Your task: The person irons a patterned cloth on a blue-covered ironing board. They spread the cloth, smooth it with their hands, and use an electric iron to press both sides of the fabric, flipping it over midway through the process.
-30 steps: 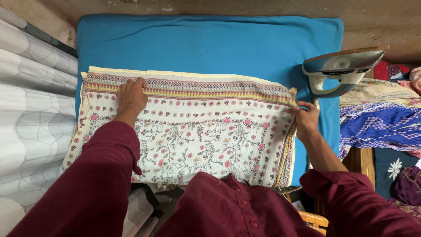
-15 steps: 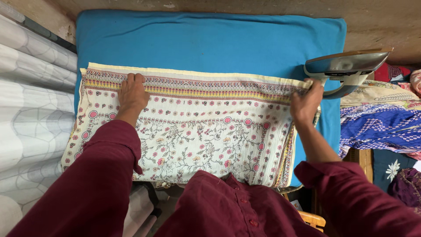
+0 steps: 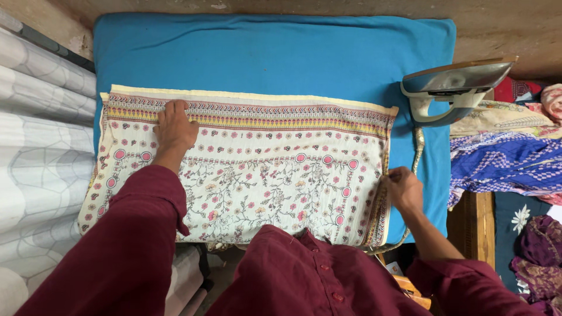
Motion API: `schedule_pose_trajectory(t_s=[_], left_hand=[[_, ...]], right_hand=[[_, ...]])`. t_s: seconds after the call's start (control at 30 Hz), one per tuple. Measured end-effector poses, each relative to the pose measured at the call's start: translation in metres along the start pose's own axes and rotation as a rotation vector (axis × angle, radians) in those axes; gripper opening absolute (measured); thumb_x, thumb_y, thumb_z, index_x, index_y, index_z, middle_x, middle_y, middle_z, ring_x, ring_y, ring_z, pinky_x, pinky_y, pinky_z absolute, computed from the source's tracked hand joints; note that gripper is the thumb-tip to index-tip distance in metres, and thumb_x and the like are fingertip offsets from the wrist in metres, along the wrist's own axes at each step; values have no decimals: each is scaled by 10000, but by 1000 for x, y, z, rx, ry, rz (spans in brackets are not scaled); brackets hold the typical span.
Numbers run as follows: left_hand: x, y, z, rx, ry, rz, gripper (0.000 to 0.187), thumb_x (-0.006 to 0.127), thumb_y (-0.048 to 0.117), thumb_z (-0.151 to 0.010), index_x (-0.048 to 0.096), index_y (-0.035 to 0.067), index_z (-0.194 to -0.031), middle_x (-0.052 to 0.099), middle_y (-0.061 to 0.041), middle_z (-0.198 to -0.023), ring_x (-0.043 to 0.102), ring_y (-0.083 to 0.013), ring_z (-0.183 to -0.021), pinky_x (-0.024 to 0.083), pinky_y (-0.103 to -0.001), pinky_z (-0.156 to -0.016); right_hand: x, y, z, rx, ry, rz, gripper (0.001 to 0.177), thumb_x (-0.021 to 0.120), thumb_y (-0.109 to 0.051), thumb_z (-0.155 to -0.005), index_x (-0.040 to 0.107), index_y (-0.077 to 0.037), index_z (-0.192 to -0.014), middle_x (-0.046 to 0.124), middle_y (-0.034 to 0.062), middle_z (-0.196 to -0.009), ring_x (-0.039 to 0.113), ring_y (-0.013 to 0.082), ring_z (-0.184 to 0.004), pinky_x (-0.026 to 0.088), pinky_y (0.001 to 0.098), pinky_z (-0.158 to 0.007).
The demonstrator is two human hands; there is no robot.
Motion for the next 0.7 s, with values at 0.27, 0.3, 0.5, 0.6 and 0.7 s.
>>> schedule_pose_trajectory(t_s=[0.27,0.3,0.5,0.6,0.7], left_hand=[[-1,2,-1,-48,-79,26,623,709,264,-907,414,211,-1453,367,-29,-1511,322,-274,-1444,336,-536,-1152],[-2,4,-1,-62,-97,30,639,709,266,-907,406,212,-1467,357,-22,-1528,312,-272,-1456,322,-535,-1165],[0,4,10,-32,-77,56,740,722,290,-910,346,188,-1539,270,-43,-1621,258,-285,-1500,262,-548,-1200],[3,12,31,3,-63,44,765,732,284,-898,347,182,-1550,220,-82,-1648,214,-286,-1519,234,-567,-1196],[8,23,53,32,-82,16,783,718,294,-903,328,195,-1575,156,-104,-1672,153,-308,-1526,192,-575,-1201]], right_hand=[[-27,23,-16,117,102,-219,146,757,-112,-918,648,-19,-941,696,114,-842,599,129,-599,469,290,-473],[-29,29,-19,105,134,-276,114,737,-81,-920,639,-34,-954,675,95,-831,569,140,-586,445,302,-456],[-58,36,-94,-75,516,-752,700,885,66,-762,423,-74,-1269,455,153,-1238,507,208,-1066,498,310,-860],[-56,21,-135,-17,341,-852,524,828,8,-806,549,-113,-1234,604,77,-1258,603,175,-1134,487,291,-951],[-47,7,-151,-189,258,-1043,400,748,68,-823,596,-80,-1162,611,85,-1150,610,212,-1070,535,302,-862]])
Point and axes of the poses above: each hand's wrist, its own z-axis away from the middle knuckle, its own x-axis out of the palm, y = z × x, the point moved 3 cm from there along -z, towards the middle knuckle
